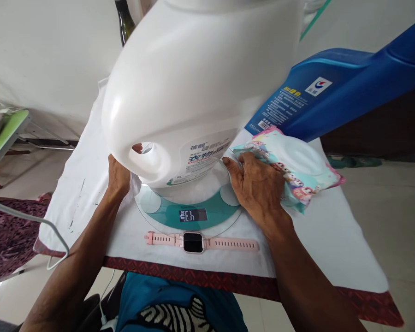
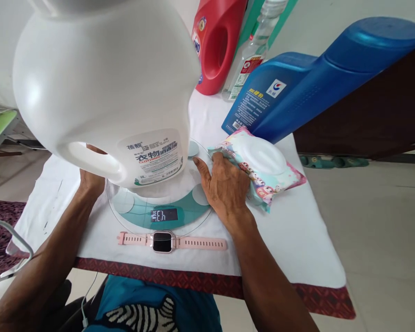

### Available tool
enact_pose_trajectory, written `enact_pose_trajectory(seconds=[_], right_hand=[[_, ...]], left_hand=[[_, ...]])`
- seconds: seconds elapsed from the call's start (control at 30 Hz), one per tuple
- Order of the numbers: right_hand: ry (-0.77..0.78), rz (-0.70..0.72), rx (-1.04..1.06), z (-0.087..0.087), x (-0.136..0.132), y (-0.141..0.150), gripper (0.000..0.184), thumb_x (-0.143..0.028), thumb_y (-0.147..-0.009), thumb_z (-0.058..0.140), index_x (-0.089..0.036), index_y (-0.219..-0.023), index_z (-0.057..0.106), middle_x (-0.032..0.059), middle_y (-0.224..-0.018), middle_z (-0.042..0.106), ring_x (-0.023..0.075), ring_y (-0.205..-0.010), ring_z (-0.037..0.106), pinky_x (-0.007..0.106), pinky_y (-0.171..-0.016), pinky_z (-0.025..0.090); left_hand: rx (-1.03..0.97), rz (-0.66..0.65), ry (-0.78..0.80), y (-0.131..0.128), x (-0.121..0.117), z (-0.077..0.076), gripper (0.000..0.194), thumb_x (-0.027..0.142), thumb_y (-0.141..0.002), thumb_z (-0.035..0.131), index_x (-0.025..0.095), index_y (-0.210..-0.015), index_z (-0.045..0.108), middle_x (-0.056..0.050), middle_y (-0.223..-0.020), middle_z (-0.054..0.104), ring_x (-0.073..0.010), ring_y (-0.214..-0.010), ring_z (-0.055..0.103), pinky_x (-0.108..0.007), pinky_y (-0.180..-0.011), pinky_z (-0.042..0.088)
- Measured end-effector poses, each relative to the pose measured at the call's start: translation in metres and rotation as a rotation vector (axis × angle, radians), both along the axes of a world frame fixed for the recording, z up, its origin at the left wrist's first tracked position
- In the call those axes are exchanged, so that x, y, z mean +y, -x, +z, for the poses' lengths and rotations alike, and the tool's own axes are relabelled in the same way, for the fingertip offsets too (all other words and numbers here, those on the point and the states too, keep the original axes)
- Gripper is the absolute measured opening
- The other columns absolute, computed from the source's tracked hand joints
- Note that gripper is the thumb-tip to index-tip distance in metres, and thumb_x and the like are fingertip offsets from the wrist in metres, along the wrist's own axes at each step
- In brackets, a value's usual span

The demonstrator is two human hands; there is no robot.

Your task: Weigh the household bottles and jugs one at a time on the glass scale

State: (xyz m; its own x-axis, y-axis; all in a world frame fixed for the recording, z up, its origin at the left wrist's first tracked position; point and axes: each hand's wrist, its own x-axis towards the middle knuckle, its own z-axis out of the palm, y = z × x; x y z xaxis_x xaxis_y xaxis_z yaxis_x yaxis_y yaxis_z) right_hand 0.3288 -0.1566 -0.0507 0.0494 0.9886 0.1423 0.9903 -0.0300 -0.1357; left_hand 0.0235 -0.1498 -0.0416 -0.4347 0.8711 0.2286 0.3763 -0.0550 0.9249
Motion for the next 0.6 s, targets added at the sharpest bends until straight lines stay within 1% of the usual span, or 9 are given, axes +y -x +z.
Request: enact_pose_trajectory(seconds=[0.1, 0.17, 0.23, 0.3, 0.4, 0.5, 0.6], right_hand=[[0.009, -0.004, -0.008, 0.003, 0.0, 0.002, 0.059, -0.061, -0.112, 0.037, -0.012, -0.112, 0.07, 0.0166, -0.1, 0.08, 0.0233, -0.078, 0.07, 0.034, -0.064, 0.032], [0.026, -0.02, -0.023, 0.004, 0.0, 0.003, 0.051, -0.057, -0.111, 0.045, -0.012, -0.111, 0.07, 0.0158, -0.1, 0.08, 0.0238, -0.078, 0.07, 0.033, -0.063, 0.03], [0.025, -0.026, -0.028, 0.004, 0.0, 0.004, 0.048, -0.055, -0.11, 0.049, -0.013, -0.11, 0.07, 0.0158, -0.099, 0.08, 0.0247, -0.078, 0.07, 0.033, -0.062, 0.029], [0.004, -0.02, -0.021, 0.003, 0.0, 0.003, 0.049, -0.057, -0.11, 0.049, -0.013, -0.109, 0.071, 0.016, -0.095, 0.079, 0.0254, -0.076, 0.069, 0.033, -0.061, 0.029], [-0.053, -0.005, -0.004, -0.003, 0.0, 0.0, 0.057, -0.063, -0.11, 0.041, -0.014, -0.106, 0.071, 0.0156, -0.088, 0.077, 0.026, -0.073, 0.068, 0.034, -0.061, 0.03], [-0.098, 0.02, 0.024, -0.009, 0.0, -0.003, 0.063, -0.066, -0.11, 0.034, -0.016, -0.106, 0.072, 0.0155, -0.087, 0.076, 0.0261, -0.072, 0.066, 0.034, -0.062, 0.031], [-0.105, 0.021, 0.036, -0.012, 0.0, -0.004, 0.064, -0.067, -0.11, 0.033, -0.016, -0.106, 0.072, 0.0157, -0.088, 0.076, 0.0261, -0.073, 0.066, 0.034, -0.062, 0.033]], left_hand=[[0.015, -0.012, 0.007, 0.0, 0.0, 0.002, 0.011, 0.029, -0.079, 0.068, 0.024, -0.071, 0.062, -0.006, -0.082, 0.073, -0.0233, -0.09, 0.068, -0.031, -0.076, 0.061], [0.017, -0.01, 0.018, -0.003, -0.001, 0.005, 0.013, 0.029, -0.08, 0.066, 0.023, -0.07, 0.06, -0.005, -0.08, 0.071, -0.0227, -0.089, 0.067, -0.03, -0.075, 0.06], [0.015, 0.003, 0.04, -0.006, -0.002, 0.01, 0.015, 0.029, -0.08, 0.065, 0.023, -0.069, 0.057, -0.004, -0.075, 0.068, -0.0214, -0.086, 0.066, -0.029, -0.074, 0.058], [0.02, 0.01, 0.065, -0.009, -0.003, 0.014, 0.016, 0.03, -0.081, 0.065, 0.022, -0.07, 0.056, -0.002, -0.073, 0.065, -0.02, -0.082, 0.064, -0.029, -0.072, 0.056], [0.039, 0.012, 0.081, -0.011, -0.005, 0.019, 0.019, 0.031, -0.082, 0.065, 0.022, -0.069, 0.055, -0.001, -0.071, 0.062, -0.0196, -0.08, 0.062, -0.029, -0.069, 0.053], [0.043, 0.021, 0.073, -0.011, -0.005, 0.021, 0.021, 0.031, -0.084, 0.065, 0.023, -0.069, 0.053, -0.001, -0.071, 0.061, -0.0204, -0.081, 0.063, -0.03, -0.072, 0.055], [0.048, 0.021, 0.065, -0.009, -0.005, 0.02, 0.022, 0.033, -0.087, 0.063, 0.023, -0.069, 0.055, -0.002, -0.072, 0.061, -0.0213, -0.081, 0.064, -0.032, -0.072, 0.056]])
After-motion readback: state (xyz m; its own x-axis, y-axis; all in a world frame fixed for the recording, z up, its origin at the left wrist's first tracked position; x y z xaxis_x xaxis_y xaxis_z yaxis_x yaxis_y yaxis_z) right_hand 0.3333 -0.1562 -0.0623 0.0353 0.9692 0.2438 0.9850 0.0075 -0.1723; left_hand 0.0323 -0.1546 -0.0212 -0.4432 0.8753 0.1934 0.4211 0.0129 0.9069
